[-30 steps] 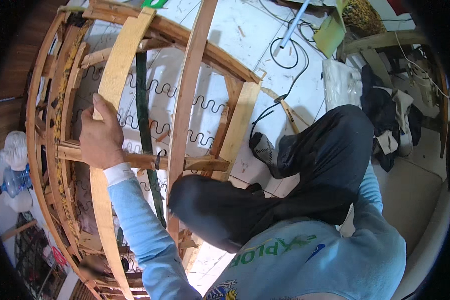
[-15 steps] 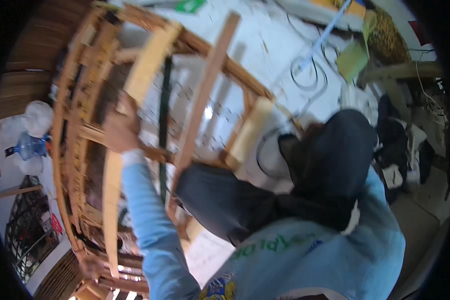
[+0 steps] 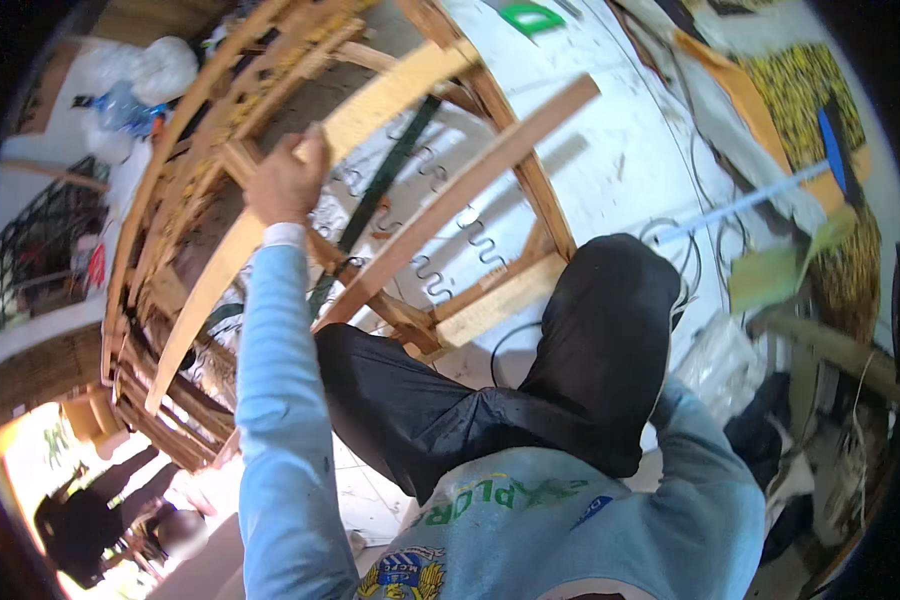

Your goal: Replacing or repairing a wooden slat on a sofa frame using a saw.

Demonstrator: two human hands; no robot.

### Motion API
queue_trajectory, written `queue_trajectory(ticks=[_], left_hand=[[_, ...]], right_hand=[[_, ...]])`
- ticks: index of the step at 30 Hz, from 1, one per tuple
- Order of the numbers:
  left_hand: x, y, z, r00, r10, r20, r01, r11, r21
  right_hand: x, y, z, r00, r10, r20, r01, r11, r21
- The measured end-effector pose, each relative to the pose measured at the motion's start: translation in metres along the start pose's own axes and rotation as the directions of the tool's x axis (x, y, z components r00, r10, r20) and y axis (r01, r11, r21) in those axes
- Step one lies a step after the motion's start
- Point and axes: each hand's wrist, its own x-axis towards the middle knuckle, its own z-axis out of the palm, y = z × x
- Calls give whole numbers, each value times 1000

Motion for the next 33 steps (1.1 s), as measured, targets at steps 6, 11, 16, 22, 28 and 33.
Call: queue_trajectory(ticks=[6,11,16,22,28,33], left_hand=[[-10,-8,-17,999,-30,34,34,990,-138],[-9,-27,-11,945,151,-292,-236,928,-286],[-49,-53,17,806,-185,-562,130,982,-138],[-140,-191,-20,275,-961,-30,734,230,-639],[-229,-238,75,450,-778,438,526,-165,-835],[-291,-382,101,600,-669,439,517,-94,-851]], right_hand=[[-10,-8,-40,998,-1,-66,3,999,32],[-46,-13,-51,995,61,-74,-55,995,86],[-87,11,-68,746,666,-30,-605,695,388],[6,30,-158,420,653,-630,-484,748,453],[139,93,-206,468,594,-654,-337,804,490],[194,77,-207,599,756,-263,-215,468,857]])
